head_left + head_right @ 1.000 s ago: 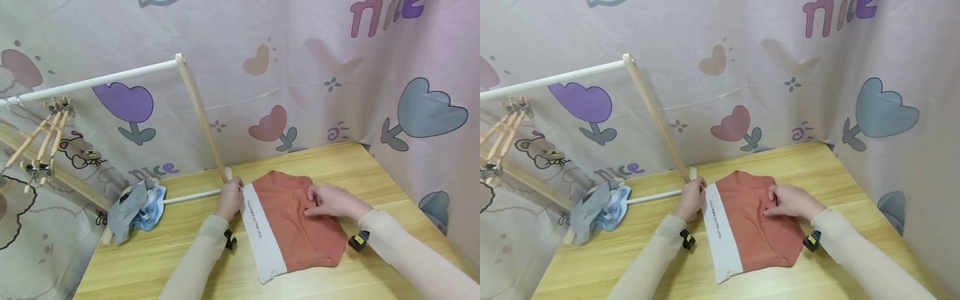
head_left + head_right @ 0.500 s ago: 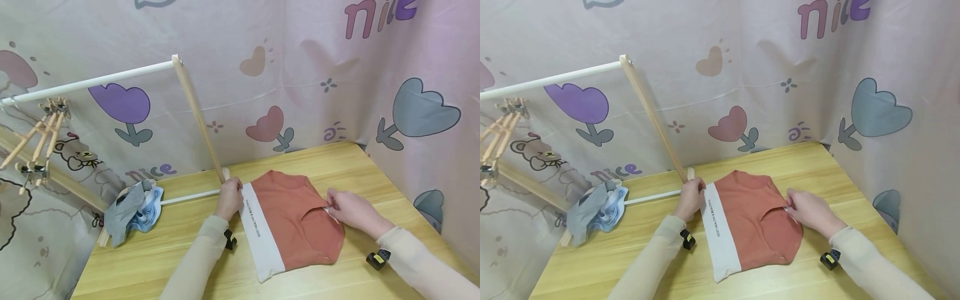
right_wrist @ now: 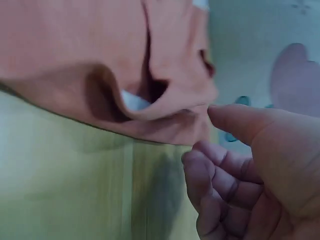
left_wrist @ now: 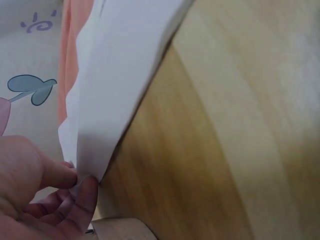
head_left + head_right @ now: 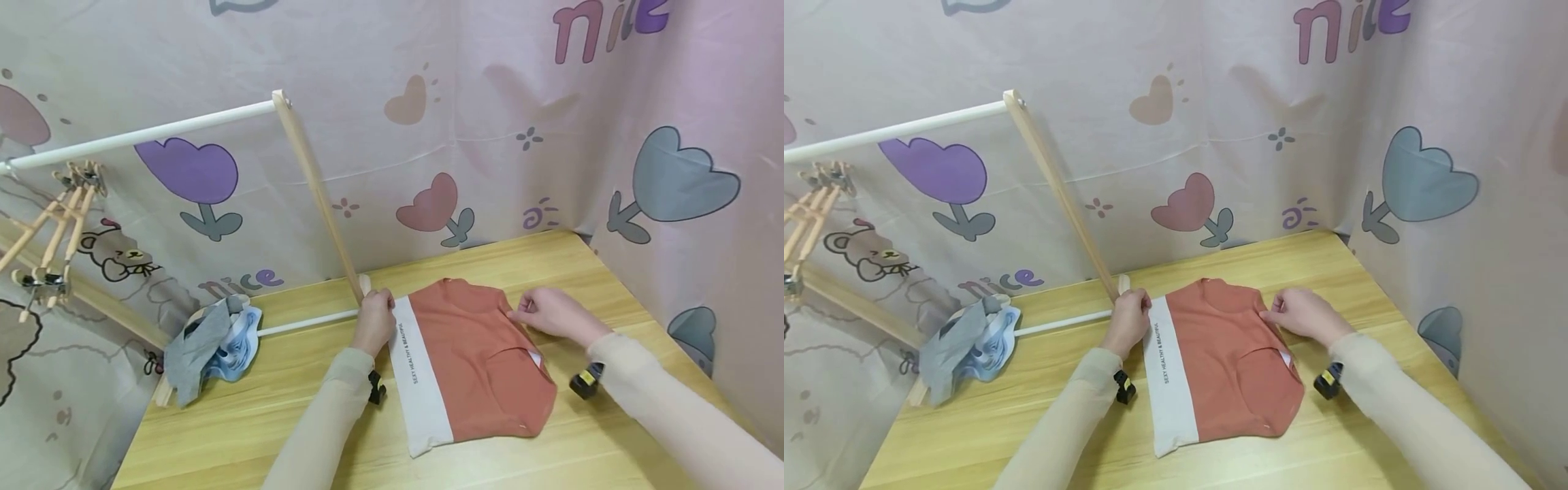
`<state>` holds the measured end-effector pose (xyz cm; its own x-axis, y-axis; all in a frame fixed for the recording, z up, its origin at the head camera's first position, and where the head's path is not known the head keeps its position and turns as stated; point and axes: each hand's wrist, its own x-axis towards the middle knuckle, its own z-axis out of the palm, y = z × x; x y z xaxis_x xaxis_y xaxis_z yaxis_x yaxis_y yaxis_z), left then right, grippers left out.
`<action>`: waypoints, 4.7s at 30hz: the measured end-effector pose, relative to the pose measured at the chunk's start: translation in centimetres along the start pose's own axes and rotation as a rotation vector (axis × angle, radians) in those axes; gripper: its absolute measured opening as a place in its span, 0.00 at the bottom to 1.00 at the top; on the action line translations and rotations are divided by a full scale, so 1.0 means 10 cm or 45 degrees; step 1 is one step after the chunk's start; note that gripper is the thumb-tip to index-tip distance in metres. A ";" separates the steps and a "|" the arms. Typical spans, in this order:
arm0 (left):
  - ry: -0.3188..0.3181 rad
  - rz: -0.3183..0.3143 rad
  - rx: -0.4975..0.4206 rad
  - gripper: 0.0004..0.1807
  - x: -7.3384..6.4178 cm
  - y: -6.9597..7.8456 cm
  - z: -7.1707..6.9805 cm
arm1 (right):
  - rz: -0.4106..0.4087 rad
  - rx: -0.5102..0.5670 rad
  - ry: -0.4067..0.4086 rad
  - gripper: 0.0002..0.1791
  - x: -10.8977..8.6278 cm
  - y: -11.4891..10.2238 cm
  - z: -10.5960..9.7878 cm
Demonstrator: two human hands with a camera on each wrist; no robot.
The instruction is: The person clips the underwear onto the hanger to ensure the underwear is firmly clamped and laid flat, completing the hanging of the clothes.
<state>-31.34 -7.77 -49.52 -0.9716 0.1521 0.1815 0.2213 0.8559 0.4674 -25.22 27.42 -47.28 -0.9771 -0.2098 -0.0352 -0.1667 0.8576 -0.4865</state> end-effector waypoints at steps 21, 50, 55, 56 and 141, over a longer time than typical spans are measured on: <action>-0.004 0.061 0.139 0.05 -0.05 -0.03 0.02 | 0.014 -0.015 0.087 0.11 0.09 0.05 -0.02; -0.187 -0.518 -0.539 0.13 0.06 -0.06 -0.09 | -0.404 -0.202 -0.364 0.28 0.28 -0.94 0.04; 0.006 -0.456 -0.398 0.12 0.10 -0.04 0.03 | -0.497 -0.252 -0.289 0.19 0.65 -1.15 0.27; 0.047 -0.433 -0.341 0.11 0.11 -0.03 0.06 | -0.496 -0.258 -0.276 0.20 0.70 -1.17 0.31; -0.667 0.167 0.420 0.47 -0.07 0.28 0.05 | -0.431 -0.102 -0.244 0.47 -1.07 -0.40 0.51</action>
<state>-30.07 -5.27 -48.78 -0.8690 0.4164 -0.2673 0.3849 0.9083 0.1637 -13.48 23.88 -49.41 -0.8243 -0.5640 -0.0502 -0.4920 0.7574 -0.4293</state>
